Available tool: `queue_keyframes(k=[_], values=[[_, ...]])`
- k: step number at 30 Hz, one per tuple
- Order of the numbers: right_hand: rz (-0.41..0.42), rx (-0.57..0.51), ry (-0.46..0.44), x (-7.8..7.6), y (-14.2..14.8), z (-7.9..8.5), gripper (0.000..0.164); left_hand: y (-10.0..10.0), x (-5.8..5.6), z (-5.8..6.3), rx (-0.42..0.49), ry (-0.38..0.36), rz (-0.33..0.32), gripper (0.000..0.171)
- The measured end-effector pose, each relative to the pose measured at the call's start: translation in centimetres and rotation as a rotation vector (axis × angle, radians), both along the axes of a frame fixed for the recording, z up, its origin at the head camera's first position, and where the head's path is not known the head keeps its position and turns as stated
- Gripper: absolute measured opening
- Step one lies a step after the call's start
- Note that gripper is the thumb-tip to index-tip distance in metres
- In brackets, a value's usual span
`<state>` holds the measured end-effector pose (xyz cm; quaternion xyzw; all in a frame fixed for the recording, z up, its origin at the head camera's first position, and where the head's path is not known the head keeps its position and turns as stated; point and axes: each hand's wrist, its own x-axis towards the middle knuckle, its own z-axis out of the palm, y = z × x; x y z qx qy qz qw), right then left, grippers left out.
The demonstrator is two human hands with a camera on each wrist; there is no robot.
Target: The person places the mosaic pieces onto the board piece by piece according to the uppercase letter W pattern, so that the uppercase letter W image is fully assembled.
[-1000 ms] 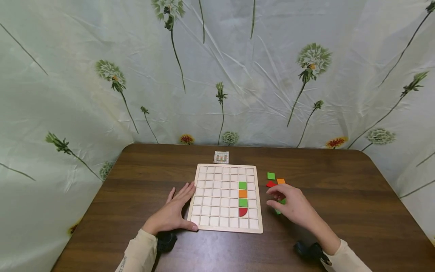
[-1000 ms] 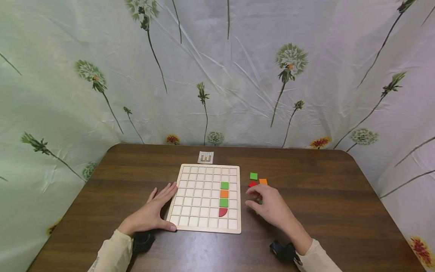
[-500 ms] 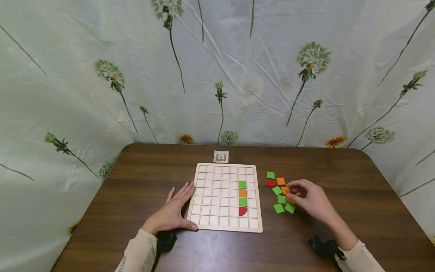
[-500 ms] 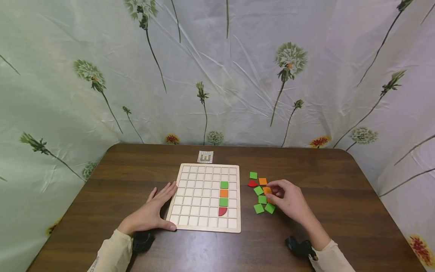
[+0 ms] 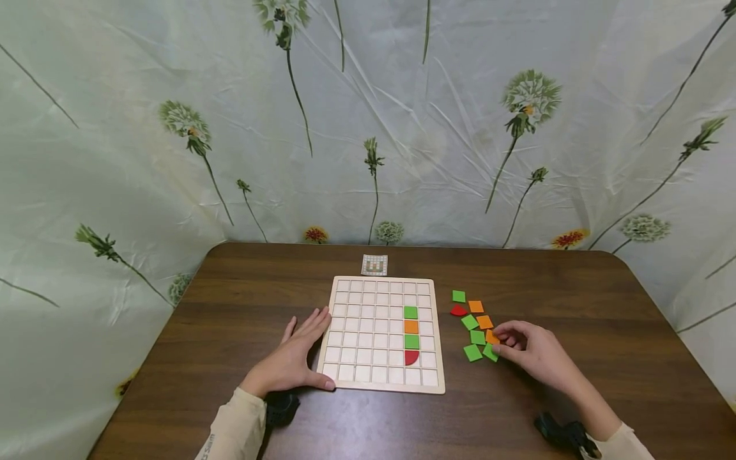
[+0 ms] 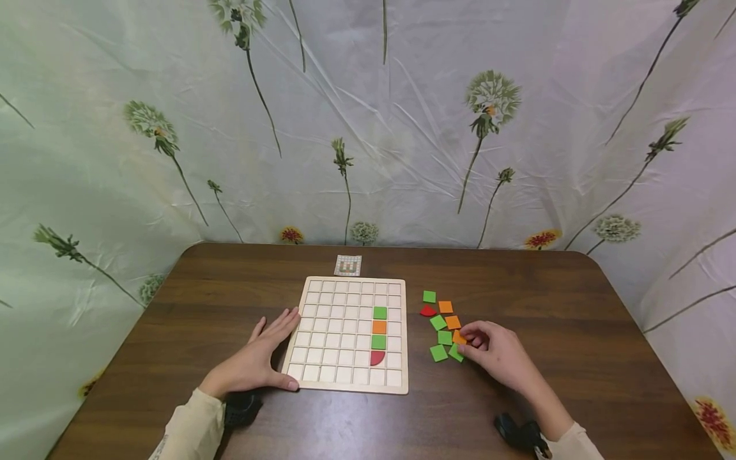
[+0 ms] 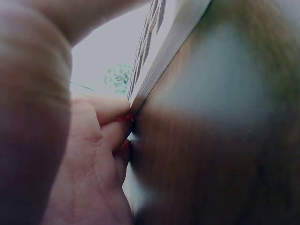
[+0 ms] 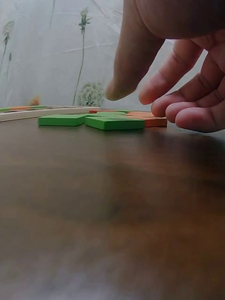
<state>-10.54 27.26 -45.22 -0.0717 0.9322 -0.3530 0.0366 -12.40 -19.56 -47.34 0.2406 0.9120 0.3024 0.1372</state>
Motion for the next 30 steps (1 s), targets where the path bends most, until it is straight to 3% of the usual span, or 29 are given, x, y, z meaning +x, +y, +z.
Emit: queue_keyframes(k=[8, 17, 30], values=[[-0.003, 0.037, -0.058, 0.95, -0.25, 0.06, 0.029, -0.1, 0.06, 0.1, 0.005, -0.002, 0.001, 0.129], [0.011, 0.123, -0.041, 1.16, -0.71, 0.08, 0.031, -0.04, 0.02, -0.01, 0.003, 0.001, -0.005, 0.129], [0.04, 0.139, -0.029, 1.14, -0.59, 0.13, 0.024, -0.07, -0.03, -0.14, 0.0, 0.007, -0.003, 0.13]])
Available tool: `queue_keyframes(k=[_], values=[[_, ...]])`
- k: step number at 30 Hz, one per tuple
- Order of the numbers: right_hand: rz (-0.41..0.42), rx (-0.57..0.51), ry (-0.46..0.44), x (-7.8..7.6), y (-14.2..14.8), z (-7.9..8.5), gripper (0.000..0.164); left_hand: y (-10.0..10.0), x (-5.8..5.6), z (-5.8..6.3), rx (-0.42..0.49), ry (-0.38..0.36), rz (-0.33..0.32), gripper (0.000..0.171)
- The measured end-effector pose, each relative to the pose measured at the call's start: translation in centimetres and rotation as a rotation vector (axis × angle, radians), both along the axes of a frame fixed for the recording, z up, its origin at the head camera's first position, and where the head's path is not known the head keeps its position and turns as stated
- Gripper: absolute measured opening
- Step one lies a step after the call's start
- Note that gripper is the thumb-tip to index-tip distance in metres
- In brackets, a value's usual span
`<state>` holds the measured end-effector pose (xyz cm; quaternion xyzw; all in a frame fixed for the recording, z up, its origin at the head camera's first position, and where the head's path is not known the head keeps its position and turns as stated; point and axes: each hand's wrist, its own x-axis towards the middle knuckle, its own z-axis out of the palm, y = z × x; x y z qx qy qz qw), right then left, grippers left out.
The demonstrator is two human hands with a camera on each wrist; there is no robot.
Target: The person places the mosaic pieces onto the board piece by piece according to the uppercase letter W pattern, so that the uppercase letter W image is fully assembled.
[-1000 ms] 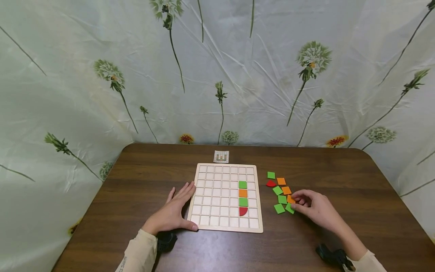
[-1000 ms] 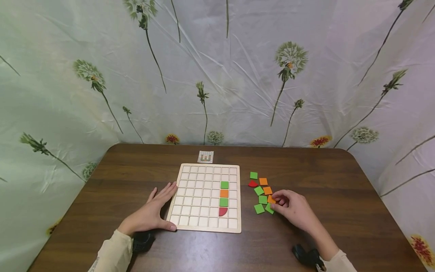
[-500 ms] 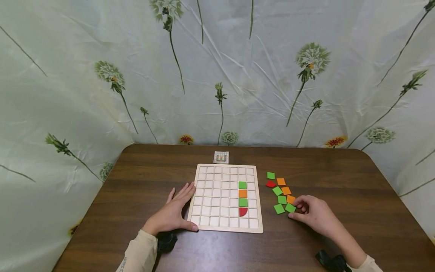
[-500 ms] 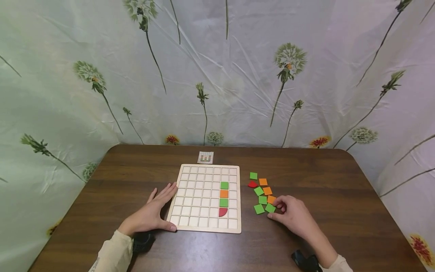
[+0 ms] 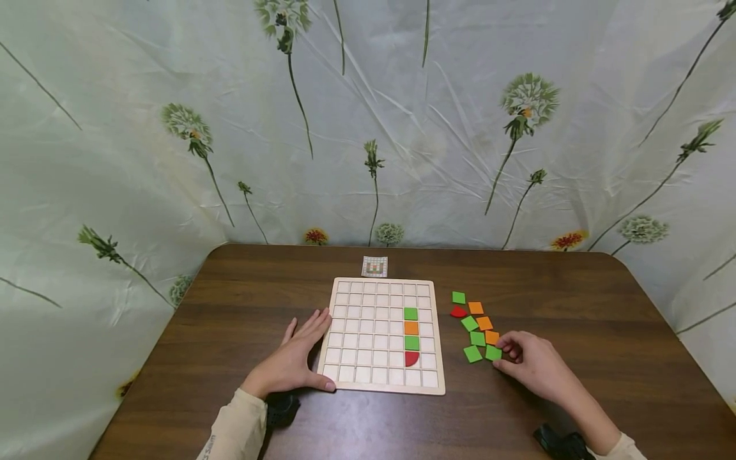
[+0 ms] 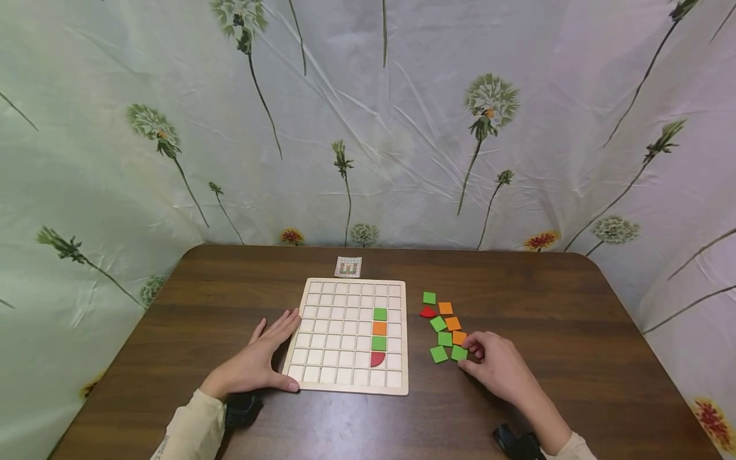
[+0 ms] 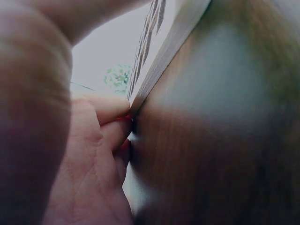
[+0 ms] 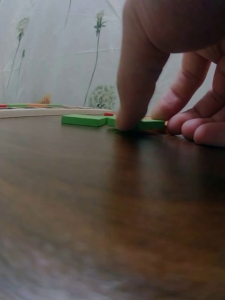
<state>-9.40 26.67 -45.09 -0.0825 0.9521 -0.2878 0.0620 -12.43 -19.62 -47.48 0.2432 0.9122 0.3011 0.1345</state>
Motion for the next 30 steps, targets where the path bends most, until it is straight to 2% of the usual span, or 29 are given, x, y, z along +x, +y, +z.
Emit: queue_keyframes(k=[7, 15, 20, 30], values=[[-0.012, -0.013, 0.016, 0.3, 0.1, 0.2, 0.024, 0.0, 0.1, 0.0, 0.001, 0.005, 0.004, 0.131], [-0.04, -0.043, 0.088, 0.3, -0.6, 0.9, 0.025, 0.1, 0.1, 0.1, 0.003, 0.001, 0.006, 0.13], [-0.038, -0.062, 0.157, 0.1, -1.3, 1.1, 0.023, 0.1, 0.1, 0.2, 0.006, -0.002, 0.006, 0.13], [-0.017, -0.105, 0.185, -0.2, -3.3, 1.1, 0.022, 0.0, 0.2, 0.2, 0.01, 0.0, 0.003, 0.129]])
